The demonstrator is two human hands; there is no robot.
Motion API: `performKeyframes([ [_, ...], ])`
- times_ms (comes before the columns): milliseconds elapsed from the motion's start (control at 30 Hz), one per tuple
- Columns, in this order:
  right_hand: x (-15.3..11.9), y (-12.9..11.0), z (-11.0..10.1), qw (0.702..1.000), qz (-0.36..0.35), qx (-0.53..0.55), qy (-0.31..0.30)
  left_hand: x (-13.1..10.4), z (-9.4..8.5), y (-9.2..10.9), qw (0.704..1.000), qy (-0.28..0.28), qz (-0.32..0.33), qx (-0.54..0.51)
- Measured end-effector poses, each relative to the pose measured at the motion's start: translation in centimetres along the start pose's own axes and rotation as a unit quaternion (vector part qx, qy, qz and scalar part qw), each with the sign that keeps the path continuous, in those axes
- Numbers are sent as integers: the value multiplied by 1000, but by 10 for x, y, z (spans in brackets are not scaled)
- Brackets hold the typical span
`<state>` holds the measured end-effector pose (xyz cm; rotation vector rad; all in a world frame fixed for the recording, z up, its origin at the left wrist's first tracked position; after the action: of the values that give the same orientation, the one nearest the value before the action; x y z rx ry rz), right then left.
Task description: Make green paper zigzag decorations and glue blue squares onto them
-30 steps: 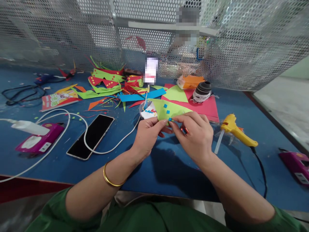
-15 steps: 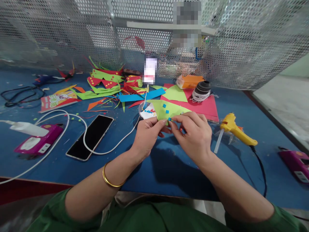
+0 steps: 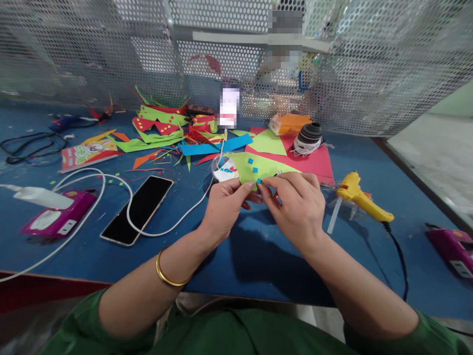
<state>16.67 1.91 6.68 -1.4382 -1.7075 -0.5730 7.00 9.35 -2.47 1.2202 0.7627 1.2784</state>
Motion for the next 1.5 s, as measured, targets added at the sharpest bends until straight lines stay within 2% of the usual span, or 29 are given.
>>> performKeyframes([
  [733, 1, 3, -3, 1000, 15, 4, 14, 1, 1, 2, 1000, -11, 11, 25],
  [867, 4, 8, -5, 998, 42, 43, -6, 1, 0, 2, 1000, -8, 2, 17],
  [967, 11, 27, -13, 993, 105, 60, 5, 0, 0, 1, 1000, -10, -12, 10],
  [1033, 16, 45, -13, 984, 164, 62, -4, 0, 0, 0, 1000, -12, -24, 11],
  [1100, 18, 64, -2, 967, 228, 96, -66, -1, 0, 0, 999, -12, -33, 13],
  [1200, 12, 82, 25, 907, 319, 199, -189, -2, 1, -2, 999, -17, -42, 15],
  [1267, 7, 85, 35, 872, 357, 243, -231, -2, 2, -5, 998, -24, -48, 16],
  [1333, 5, 86, 37, 859, 375, 256, -237, -3, 3, -6, 998, -30, -52, 13],
  [1500, 5, 84, 32, 867, 376, 240, -221, -3, 2, -7, 998, -22, -56, 16],
])
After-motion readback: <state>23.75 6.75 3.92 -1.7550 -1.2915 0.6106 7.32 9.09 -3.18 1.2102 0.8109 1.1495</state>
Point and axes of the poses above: each hand's wrist, its own x-axis towards the middle knuckle, its own z-axis out of the palm, y = z × x, the point moved 10 cm from there along x, towards the middle knuckle, and after that the axes turned 14 degrees about z, right-handed, at the moved point
